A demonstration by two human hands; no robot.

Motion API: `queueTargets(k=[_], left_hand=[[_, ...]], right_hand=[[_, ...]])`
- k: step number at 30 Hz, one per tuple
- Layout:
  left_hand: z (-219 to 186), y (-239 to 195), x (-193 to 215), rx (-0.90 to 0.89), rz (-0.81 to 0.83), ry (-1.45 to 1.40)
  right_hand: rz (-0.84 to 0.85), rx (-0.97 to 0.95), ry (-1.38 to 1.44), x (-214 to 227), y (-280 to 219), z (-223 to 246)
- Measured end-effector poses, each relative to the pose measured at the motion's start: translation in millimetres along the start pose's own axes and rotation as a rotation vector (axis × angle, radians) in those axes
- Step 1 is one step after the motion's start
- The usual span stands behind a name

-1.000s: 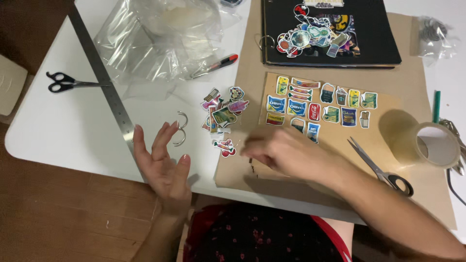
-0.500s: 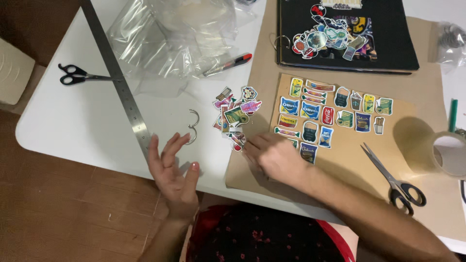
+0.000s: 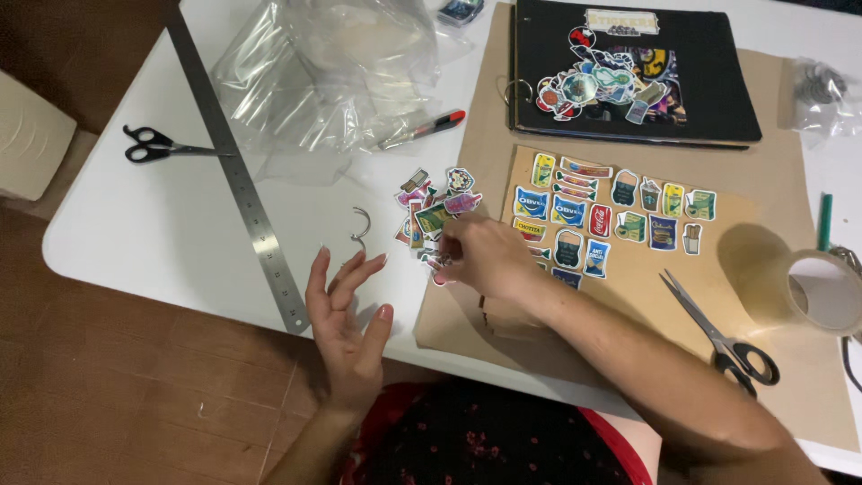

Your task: The person arranges various small stickers on a brown paper sheet, peeling backing from some and placing them in rows. They use scissors to trim a small white piece of paper and then continue organizing the stickers on the sheet.

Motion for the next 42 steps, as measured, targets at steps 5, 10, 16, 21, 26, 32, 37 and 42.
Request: queueTargets(k=[5, 10, 16, 21, 26, 32, 37, 42], left_hand=[[0.7, 2.8, 1.4, 0.013, 0.009, -0.064], [-5.9, 8.4, -5.9, 0.156, 0.057, -0.232], [-10.1, 6.7, -33.5, 0.259, 0.164, -0.395], [-21.0, 0.3, -50.4, 0.227, 0.188, -0.364], [-12.5, -6.8, -60.4, 0.209, 0.187, -0.404], [-10.4, -6.3, -65.9, 0.245, 0.103, -0.411], [-7.1, -4.2, -66.6, 0.264, 0.052, -0.416], [-2.3, -2.3, -63.3, 0.266, -0.037, -0.375]], right_hand=[[-0.113, 0.002, 0.278, -2.1, -4.9, -10.6], [-0.221, 0.121, 0.844, 2.3, -34.3, -29.4], [-0.426, 0.349, 0.933, 16.9, -95.2, -12.9], [-0.565, 0.415, 0.969, 17.8, -110.5, -14.2], [-0.586, 0.374, 1.012, 15.3, -110.8, -19.6], [-0.606, 0.352, 0.996, 10.5, -108.7, -21.3], [-0.602, 0.341, 1.007, 4.5, -106.0, -19.3], [-0.612, 0.343, 1.181, -0.9, -102.7, -20.7]])
Point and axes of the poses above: each hand's wrist, its own y-axis towards the middle knuckle, its own x-axis out of the back of the hand, z = x × y, the point moved 2 cm from there along y, towards the middle knuckle, and after that the axes turned 7 degrees about y, right-handed, at the moved point
